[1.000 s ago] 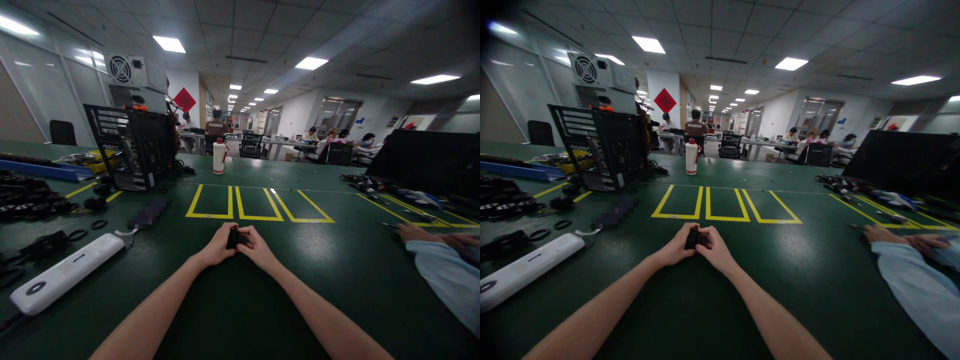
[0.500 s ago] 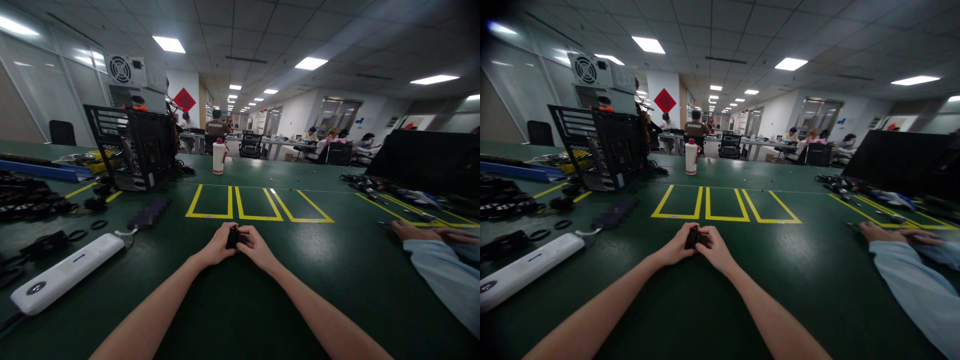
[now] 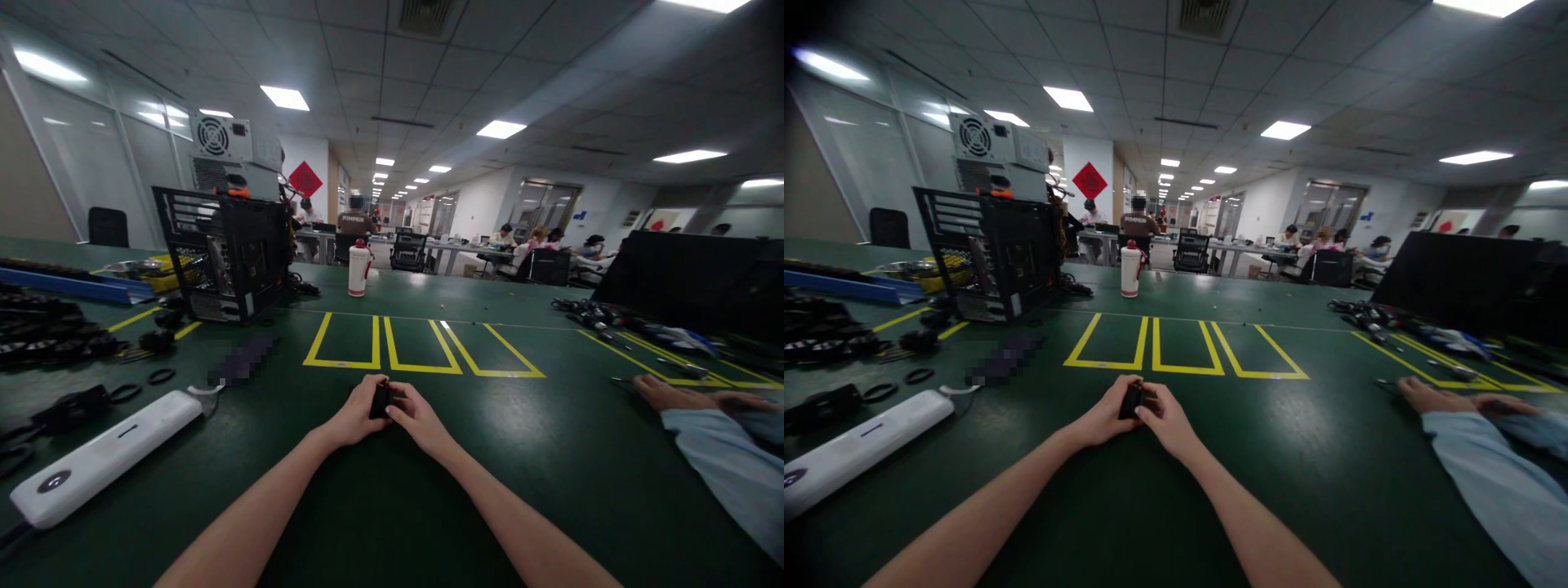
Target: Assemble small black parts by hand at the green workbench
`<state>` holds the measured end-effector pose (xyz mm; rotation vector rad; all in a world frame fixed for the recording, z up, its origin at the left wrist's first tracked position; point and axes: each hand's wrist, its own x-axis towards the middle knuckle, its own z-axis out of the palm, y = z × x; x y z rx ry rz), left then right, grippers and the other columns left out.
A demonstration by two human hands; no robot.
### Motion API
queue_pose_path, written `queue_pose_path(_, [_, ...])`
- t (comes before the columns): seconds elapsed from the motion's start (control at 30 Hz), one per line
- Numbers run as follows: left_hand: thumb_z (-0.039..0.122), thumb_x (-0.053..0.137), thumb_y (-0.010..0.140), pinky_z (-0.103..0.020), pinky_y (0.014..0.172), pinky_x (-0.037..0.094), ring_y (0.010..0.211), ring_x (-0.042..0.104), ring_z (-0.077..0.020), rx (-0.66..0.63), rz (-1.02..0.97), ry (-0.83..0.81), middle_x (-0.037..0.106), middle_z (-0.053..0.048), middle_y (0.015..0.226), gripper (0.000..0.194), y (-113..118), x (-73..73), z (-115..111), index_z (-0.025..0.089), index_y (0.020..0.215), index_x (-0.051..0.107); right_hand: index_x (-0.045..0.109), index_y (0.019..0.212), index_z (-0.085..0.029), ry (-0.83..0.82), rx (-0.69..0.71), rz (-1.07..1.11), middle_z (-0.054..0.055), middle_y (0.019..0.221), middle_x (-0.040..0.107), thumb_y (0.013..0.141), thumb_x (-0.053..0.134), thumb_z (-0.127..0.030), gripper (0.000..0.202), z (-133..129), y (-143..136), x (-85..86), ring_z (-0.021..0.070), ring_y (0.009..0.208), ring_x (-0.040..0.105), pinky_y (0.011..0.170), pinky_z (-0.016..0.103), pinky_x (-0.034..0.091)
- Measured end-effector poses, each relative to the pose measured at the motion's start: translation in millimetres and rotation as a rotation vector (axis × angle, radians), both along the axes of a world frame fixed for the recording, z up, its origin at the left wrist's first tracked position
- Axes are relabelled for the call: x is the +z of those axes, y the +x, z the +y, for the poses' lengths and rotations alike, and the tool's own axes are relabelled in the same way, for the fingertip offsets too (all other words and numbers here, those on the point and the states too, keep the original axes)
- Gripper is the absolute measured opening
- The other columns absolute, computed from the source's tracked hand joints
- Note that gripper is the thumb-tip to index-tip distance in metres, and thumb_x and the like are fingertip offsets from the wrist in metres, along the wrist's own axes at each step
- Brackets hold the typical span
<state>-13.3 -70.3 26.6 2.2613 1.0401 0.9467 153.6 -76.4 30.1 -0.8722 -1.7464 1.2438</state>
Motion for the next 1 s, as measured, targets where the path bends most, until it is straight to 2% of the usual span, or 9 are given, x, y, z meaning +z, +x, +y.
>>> queue_pose_path(0.2, [0.019,0.06,0.066,-0.042,0.093,0.031,0.109,0.038,-0.025,0.0,0.008,-0.024,0.036,-0.009,0.117,0.062,-1,-2.2,0,0.021,0.119,0.026,0.042,0.1,-0.024,-0.044,0.043,0.027,0.002,0.104,0.049,0.07,0.054,-0.02,0.032,-5,0,3.3,0.0187,0.103,0.048,0.086,0.038,0.041])
queue_pose_path(0.33, [0.02,0.059,0.067,-0.042,0.094,0.031,0.109,0.037,-0.0244,-0.015,-0.005,-0.02,0.036,-0.008,0.118,0.064,0,-2.6,0,0.023,0.121,0.024,0.044,0.096,-0.023,-0.033,0.018,0.033,0.002,0.101,0.05,0.074,0.05,-0.024,0.023,-5,-1,4.2,0.0184,0.098,0.05,0.082,0.037,0.043])
queue_pose_path(0.53, [0.016,0.057,0.069,-0.043,0.097,0.027,0.114,0.032,-0.024,-0.029,-0.032,-0.07,0.032,-0.006,0.123,0.072,0,10.6,-5,0.028,0.126,0.015,0.045,0.102,-0.024,0.008,-0.013,0.032,0.003,0.104,0.05,0.074,0.05,-0.023,0.029,-3,-2,8.6,0.0187,0.099,0.05,0.088,0.037,0.038])
queue_pose_path(0.63, [0.015,0.055,0.069,-0.044,0.096,0.029,0.115,0.03,-0.0241,-0.032,-0.04,-0.14,0.029,-0.004,0.125,0.071,-1,14.5,-6,0.031,0.126,0.016,0.044,0.107,-0.024,-0.016,-0.016,0.018,0.003,0.108,0.049,0.075,0.048,-0.021,0.032,-1,-2,11.7,0.0187,0.103,0.048,0.09,0.037,0.037])
queue_pose_path(0.9, [0.008,0.054,0.066,-0.044,0.097,0.028,0.114,0.031,-0.0233,-0.011,-0.046,-0.121,0.031,-0.003,0.124,0.072,1,6.9,0,0.032,0.124,0.02,0.044,0.1,-0.023,-0.039,0.031,0.074,0.003,0.101,0.052,0.071,0.054,-0.019,0.031,5,-2,5.2,0.0188,0.099,0.05,0.087,0.037,0.039])
queue_pose_path(1.0, [0.009,0.055,0.065,-0.042,0.096,0.028,0.112,0.033,-0.0226,-0.015,-0.041,-0.062,0.033,-0.004,0.122,0.072,2,2.0,2,0.03,0.124,0.021,0.043,0.098,-0.023,-0.032,0.034,0.077,0.002,0.1,0.052,0.07,0.056,-0.019,0.032,4,-1,0.8,0.0182,0.099,0.05,0.086,0.036,0.04])
